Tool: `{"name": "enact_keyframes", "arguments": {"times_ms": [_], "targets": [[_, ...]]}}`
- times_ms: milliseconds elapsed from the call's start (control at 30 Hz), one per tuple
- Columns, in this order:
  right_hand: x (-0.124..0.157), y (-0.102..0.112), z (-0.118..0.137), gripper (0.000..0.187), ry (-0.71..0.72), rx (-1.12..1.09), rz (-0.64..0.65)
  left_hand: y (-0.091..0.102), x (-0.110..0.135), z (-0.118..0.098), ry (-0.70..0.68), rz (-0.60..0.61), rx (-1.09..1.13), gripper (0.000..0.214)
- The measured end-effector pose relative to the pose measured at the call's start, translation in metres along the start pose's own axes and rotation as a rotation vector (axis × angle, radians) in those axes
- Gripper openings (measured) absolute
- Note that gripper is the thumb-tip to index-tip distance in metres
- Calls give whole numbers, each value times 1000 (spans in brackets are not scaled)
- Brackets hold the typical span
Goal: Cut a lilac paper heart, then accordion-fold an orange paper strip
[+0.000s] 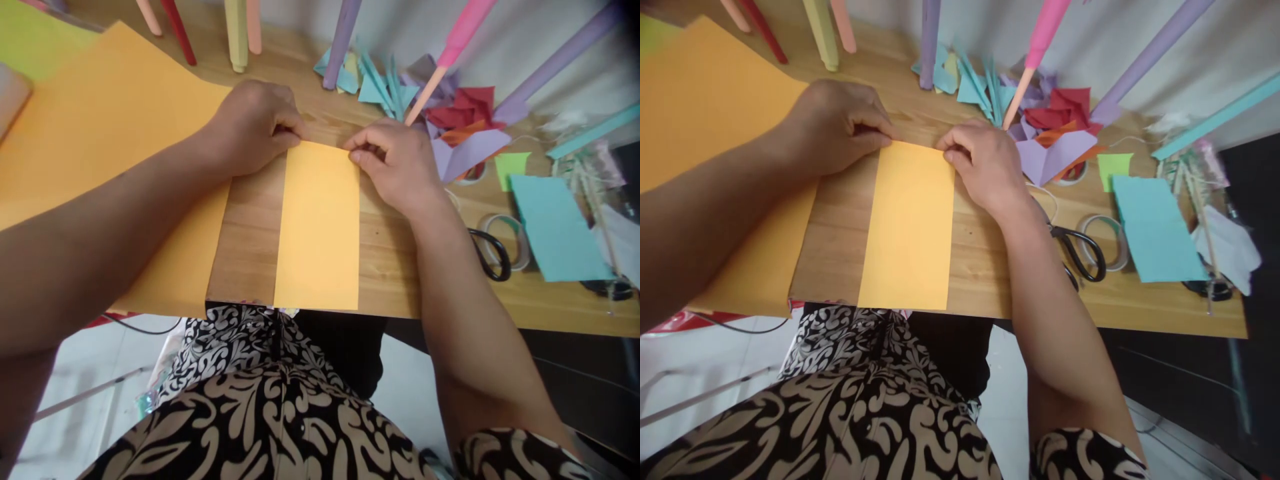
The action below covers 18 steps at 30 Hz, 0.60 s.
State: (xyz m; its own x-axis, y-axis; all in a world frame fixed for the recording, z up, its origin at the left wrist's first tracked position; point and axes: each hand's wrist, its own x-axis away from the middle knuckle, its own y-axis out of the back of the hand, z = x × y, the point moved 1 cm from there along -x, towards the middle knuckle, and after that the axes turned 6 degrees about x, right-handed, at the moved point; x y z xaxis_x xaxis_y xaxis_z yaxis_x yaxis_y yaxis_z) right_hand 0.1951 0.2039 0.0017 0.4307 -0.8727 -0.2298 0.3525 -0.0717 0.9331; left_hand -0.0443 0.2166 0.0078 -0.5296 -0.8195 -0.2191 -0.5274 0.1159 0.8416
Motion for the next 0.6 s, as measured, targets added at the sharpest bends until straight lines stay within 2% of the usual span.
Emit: {"name": "enact_keyframes", "arguments": {"times_ms": [167,300,433,600], "targets": [[0,3,3,13,-6,57,12,2,-2,-5,-30,34,-78,23],[3,5,6,20,13,90,7,4,-3,-10,-38,93,-157,31],[6,6,10,21,3,115,10,4,-3,-11,-81,89,-184,39],[8,9,18,18,-10,159,6,2,-3,-11,-84,125,-216,36]]}}
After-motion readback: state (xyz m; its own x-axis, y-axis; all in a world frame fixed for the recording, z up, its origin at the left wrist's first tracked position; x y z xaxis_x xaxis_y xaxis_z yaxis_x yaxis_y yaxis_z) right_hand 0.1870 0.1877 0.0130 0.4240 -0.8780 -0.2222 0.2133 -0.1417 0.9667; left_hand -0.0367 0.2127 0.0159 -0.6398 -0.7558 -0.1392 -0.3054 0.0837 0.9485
